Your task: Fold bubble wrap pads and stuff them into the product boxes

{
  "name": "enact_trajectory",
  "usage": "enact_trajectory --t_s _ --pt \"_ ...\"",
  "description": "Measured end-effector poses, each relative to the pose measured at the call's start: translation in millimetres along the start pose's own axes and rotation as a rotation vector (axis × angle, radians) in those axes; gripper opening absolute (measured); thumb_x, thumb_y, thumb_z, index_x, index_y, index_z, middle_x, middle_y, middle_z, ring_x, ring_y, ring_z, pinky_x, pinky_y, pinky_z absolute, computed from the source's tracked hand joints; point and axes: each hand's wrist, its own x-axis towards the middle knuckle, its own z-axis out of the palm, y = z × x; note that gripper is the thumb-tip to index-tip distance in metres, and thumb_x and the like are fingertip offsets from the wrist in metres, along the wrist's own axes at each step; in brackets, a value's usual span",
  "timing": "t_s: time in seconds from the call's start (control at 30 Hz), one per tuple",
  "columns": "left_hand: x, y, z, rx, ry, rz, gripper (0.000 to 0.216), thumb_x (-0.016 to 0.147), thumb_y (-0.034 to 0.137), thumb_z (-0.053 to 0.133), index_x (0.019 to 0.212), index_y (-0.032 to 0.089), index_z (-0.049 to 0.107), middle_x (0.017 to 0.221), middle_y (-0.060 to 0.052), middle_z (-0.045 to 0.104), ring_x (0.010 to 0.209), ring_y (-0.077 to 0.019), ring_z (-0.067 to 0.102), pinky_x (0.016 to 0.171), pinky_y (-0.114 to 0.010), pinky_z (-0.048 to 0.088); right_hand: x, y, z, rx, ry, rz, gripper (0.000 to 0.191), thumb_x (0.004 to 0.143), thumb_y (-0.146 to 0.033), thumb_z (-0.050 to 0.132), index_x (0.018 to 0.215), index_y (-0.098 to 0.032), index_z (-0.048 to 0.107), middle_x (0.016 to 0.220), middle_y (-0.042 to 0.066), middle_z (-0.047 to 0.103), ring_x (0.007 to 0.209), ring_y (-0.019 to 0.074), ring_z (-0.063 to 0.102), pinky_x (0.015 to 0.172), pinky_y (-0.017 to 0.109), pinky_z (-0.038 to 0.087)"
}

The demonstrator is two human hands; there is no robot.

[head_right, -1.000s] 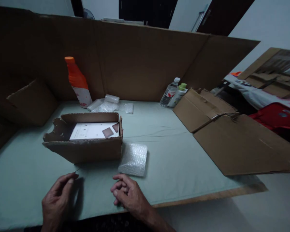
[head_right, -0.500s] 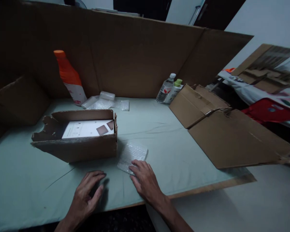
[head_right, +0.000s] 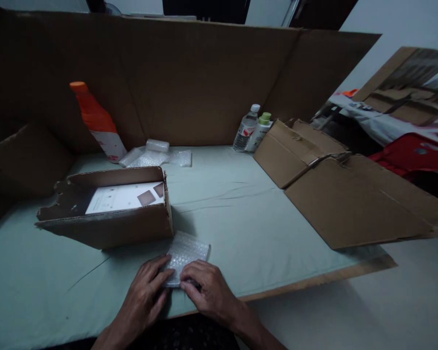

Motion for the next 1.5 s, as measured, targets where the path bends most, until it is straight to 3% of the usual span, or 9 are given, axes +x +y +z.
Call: enact_trajectory --t_s 0.23,0.4,0.53,0.67,0.93,1.1,1.27,1.37,1.5 --pt "0.6 3.6 -2.2 0.006 0.004 0.004 0.043 0.077 -0.001 0.047 0.112 0.020 0.062 0.127 -0.014 0.063 0.113 -0.0266 0.059 0.091 -0.045 0.055 29.8 5.2 -12.6 -0.008 0.119 0.033 0.006 0.091 -0.021 0.062 0.094 -0.020 0.068 0.092 0.004 0.073 0.088 0.0170 0.068 0.081 0.028 0.052" --pt "-3.7 6.6 -1.2 0.005 -0.026 -0.029 0.043 0.078 0.001 0.051 0.115 0.020 0.061 0.132 -0.015 0.060 0.118 -0.0283 0.056 0.096 -0.049 0.053 70.8 18.5 -7.5 -0.283 0.057 0.051 0.007 0.087 -0.023 0.066 0.090 -0.017 0.069 0.089 0.007 0.074 0.083 0.0205 0.067 0.077 0.032 0.051" --pt "-8.7 7.1 1.4 0.018 -0.020 -0.041 0.037 0.081 0.008 0.057 0.116 0.020 0.061 0.132 -0.015 0.061 0.121 -0.0291 0.056 0.099 -0.050 0.053 87.5 24.0 1.2 -0.309 0.012 0.076 0.009 0.088 -0.020 0.062 0.089 -0.018 0.070 0.089 0.007 0.075 0.084 0.0202 0.068 0.078 0.032 0.051" --pt "-8.1 8.0 0.7 0.023 -0.010 -0.034 0.032 0.084 0.011 0.056 0.114 0.020 0.062 0.131 -0.015 0.062 0.120 -0.0297 0.058 0.097 -0.052 0.055 84.8 22.7 -3.2 -0.205 0.073 0.087 0.013 0.090 -0.021 0.058 0.094 -0.018 0.070 0.088 0.005 0.074 0.080 0.0184 0.068 0.075 0.031 0.052" --pt "-0.6 13.6 -4.3 0.002 0.007 0.029 0.032 0.083 0.009 0.056 0.112 0.019 0.062 0.127 -0.016 0.064 0.117 -0.0297 0.060 0.094 -0.052 0.056 44.3 23.5 -43.4 -0.112 0.126 0.111 0.012 0.091 -0.024 0.059 0.097 -0.020 0.069 0.092 0.004 0.074 0.085 0.0178 0.068 0.080 0.031 0.053" --pt "1.4 18.3 -0.6 -0.023 -0.041 0.059 0.033 0.081 0.006 0.057 0.111 0.019 0.062 0.126 -0.015 0.064 0.120 -0.0295 0.058 0.097 -0.051 0.055 26.8 36.5 -28.3 -0.279 0.084 0.052 0.021 0.088 -0.018 0.061 0.107 -0.019 0.068 0.110 0.009 0.073 0.104 0.0237 0.063 0.093 0.041 0.051" --pt "-5.2 17.2 -2.7 -0.026 -0.066 0.087 0.029 0.079 0.002 0.054 0.101 0.019 0.062 0.123 -0.013 0.066 0.118 -0.0291 0.059 0.096 -0.052 0.055 39.5 41.9 -14.4 -0.467 0.078 0.084 0.032 0.088 -0.015 0.062 0.120 -0.016 0.062 0.122 0.013 0.068 0.111 0.0291 0.058 0.095 0.047 0.046" --pt "-10.2 16.9 -5.4 -0.031 -0.075 0.053 0.028 0.080 0.002 0.054 0.101 0.020 0.061 0.127 -0.013 0.064 0.119 -0.0285 0.059 0.096 -0.049 0.055 49.0 41.3 -14.7 -0.506 0.038 0.094 0.032 0.089 -0.016 0.061 0.121 -0.018 0.061 0.121 0.012 0.067 0.109 0.0283 0.057 0.092 0.044 0.045" --pt "-8.9 18.3 -4.0 -0.005 -0.067 0.013 0.032 0.084 0.008 0.057 0.114 0.019 0.059 0.132 -0.016 0.061 0.120 -0.0293 0.058 0.096 -0.049 0.055 54.4 41.3 -15.5 -0.530 0.026 0.097 0.024 0.089 -0.016 0.062 0.113 -0.018 0.062 0.109 0.009 0.068 0.102 0.0268 0.056 0.088 0.040 0.044"
